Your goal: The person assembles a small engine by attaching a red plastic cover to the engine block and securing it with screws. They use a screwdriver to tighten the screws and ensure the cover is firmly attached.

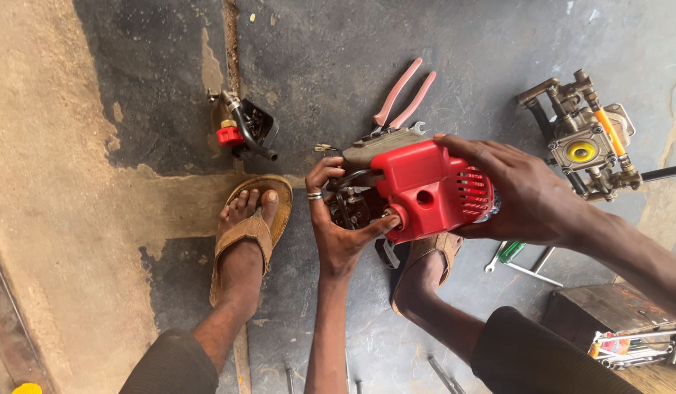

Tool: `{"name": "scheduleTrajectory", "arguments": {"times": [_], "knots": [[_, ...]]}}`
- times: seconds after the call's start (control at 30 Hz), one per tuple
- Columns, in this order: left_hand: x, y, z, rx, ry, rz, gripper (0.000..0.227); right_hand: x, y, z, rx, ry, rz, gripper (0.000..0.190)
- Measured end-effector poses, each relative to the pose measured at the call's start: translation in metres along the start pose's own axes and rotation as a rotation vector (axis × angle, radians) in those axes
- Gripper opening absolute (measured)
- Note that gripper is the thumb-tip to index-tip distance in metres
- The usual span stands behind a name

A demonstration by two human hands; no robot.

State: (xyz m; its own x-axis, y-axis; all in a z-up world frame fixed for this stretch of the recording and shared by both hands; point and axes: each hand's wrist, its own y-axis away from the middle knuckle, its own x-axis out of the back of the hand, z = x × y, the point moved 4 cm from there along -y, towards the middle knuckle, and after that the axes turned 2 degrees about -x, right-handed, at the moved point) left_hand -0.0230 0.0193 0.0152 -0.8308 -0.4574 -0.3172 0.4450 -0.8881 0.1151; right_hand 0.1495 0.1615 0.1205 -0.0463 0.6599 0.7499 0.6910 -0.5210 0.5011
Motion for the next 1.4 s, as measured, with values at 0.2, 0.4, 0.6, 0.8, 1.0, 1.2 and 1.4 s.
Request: {"name": "scheduleTrajectory", "arguments": {"times": [0.2, 0.4, 0.6, 0.8, 1.0, 1.2, 1.4], "knots": [[0.001, 0.002, -0.001, -0.003, -0.023, 0.016, 0.088, -0.001, -0.004, 0.009, -0.007, -0.047, -0.039, 0.125], [0.001, 0.002, -0.002, 0.027, 0.037, -0.005, 0.091, -0.013, -0.007, -0.010, 0.141, 0.281, 0.032, 0.141], [0.001, 0.002, -0.005, 0.020, 0.043, -0.019, 0.092, -0.012, -0.021, -0.032, 0.232, 0.083, -0.017, 0.127], [0.008, 0.004, -0.010, -0.006, 0.023, -0.014, 0.096, -0.017, -0.008, -0.039, 0.184, 0.250, -0.021, 0.133], [0.006, 0.005, -0.011, 0.033, 0.055, -0.015, 0.097, -0.033, -0.011, -0.036, 0.194, 0.620, -0.080, 0.130], [0.010, 0.005, -0.009, -0.024, 0.120, -0.012, 0.096, -0.040, -0.012, -0.036, 0.282, 0.417, 0.006, 0.122], [0.011, 0.003, -0.018, 0.003, 0.115, 0.235, 0.048, -0.040, -0.011, -0.028, 0.332, 0.249, 0.075, 0.109]]}}
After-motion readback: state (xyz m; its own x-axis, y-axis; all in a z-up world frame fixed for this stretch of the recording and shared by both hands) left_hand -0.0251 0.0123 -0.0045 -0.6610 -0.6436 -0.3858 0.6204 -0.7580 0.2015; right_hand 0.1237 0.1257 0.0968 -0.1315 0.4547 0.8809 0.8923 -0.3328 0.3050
